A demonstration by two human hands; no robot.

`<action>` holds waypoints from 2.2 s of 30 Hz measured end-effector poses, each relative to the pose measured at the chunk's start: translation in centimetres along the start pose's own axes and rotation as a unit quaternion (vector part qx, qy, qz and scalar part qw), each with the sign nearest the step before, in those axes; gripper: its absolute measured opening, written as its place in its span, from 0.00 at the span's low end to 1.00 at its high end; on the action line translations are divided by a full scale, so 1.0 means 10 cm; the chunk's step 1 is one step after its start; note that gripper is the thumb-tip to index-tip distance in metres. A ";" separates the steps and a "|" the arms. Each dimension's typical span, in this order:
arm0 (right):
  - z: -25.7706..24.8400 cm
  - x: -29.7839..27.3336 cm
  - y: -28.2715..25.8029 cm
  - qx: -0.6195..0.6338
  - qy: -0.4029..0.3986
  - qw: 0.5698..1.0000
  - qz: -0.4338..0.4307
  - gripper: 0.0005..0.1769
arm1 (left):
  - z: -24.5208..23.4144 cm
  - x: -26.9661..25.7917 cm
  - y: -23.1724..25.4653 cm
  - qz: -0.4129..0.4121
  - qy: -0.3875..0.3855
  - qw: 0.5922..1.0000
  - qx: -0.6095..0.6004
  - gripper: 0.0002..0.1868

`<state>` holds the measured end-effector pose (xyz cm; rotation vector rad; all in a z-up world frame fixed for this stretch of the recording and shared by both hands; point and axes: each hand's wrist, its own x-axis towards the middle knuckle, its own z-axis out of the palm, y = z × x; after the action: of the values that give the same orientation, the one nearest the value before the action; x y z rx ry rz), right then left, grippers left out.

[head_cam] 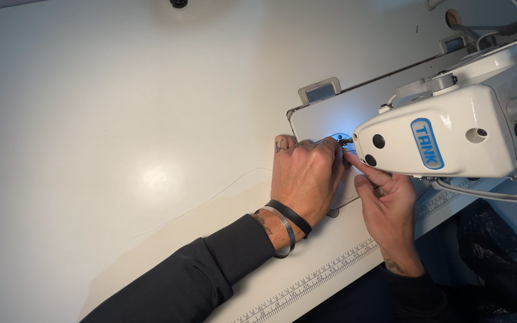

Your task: Threading an industrial sewing machine at a workstation.

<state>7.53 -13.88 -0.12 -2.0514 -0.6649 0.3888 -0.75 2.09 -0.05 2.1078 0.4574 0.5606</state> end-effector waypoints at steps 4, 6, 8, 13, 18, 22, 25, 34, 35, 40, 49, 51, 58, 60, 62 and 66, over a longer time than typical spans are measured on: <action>0.00 0.00 0.01 0.003 0.001 1.000 -0.001 0.20 | 0.00 0.00 0.00 0.000 -0.006 1.000 -0.004 0.08; 0.02 0.01 -0.04 0.008 0.003 1.000 0.002 0.20 | 0.00 0.01 0.00 0.000 -0.008 1.000 -0.002 0.07; 0.02 0.02 -0.05 0.012 0.004 1.000 0.006 0.20 | 0.01 0.00 0.00 -0.001 -0.011 1.000 0.000 0.07; 0.00 0.00 -0.02 -0.003 0.001 1.000 -0.008 0.20 | 0.02 0.00 0.00 0.003 -0.002 1.000 0.016 0.07; -0.01 -0.01 0.04 -0.019 0.001 1.000 -0.012 0.20 | 0.03 0.01 0.00 0.005 0.002 1.000 0.012 0.07; 0.00 -0.01 0.01 -0.017 0.007 1.000 -0.002 0.19 | -0.02 0.01 0.02 0.000 -0.015 1.000 0.001 0.09; 0.03 0.02 -0.05 0.024 0.012 1.000 0.006 0.19 | -0.01 0.01 0.04 0.003 -0.002 1.000 0.007 0.09; 0.01 0.00 0.04 0.054 0.012 0.998 -0.006 0.20 | 0.00 0.02 0.05 -0.008 0.000 1.000 0.013 0.09; 0.01 0.00 0.02 0.055 0.015 0.998 -0.006 0.20 | 0.01 0.02 0.05 -0.006 -0.001 1.000 0.013 0.09; 0.01 0.01 -0.18 -0.013 0.018 1.000 -0.016 0.19 | 0.02 0.02 0.05 -0.009 0.006 1.000 0.020 0.09; -0.02 -0.02 0.07 0.040 0.038 0.998 -0.016 0.17 | 0.06 0.03 0.05 -0.006 0.014 0.999 0.037 0.07; -0.03 -0.02 0.17 0.058 0.051 0.997 -0.021 0.16 | 0.06 0.03 0.06 -0.001 0.012 0.999 0.035 0.07; -0.05 -0.06 0.54 0.103 0.102 0.985 0.089 0.11 | 0.09 0.04 0.09 -0.008 0.018 1.000 0.020 0.07; -0.06 -0.05 0.51 0.118 0.102 0.983 0.093 0.11 | 0.08 0.06 0.12 -0.006 0.014 0.999 0.029 0.07; -0.06 -0.03 0.46 0.133 0.101 0.981 0.096 0.10 | 0.08 0.07 0.14 -0.005 0.009 0.999 0.037 0.08; -0.07 -0.03 0.36 0.120 0.097 0.986 0.066 0.10 | 0.10 0.07 0.16 -0.021 0.006 0.999 0.041 0.08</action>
<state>8.74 -16.06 -2.76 -1.8779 -0.3469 0.3218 0.55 0.96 0.90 2.1684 0.5389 0.5371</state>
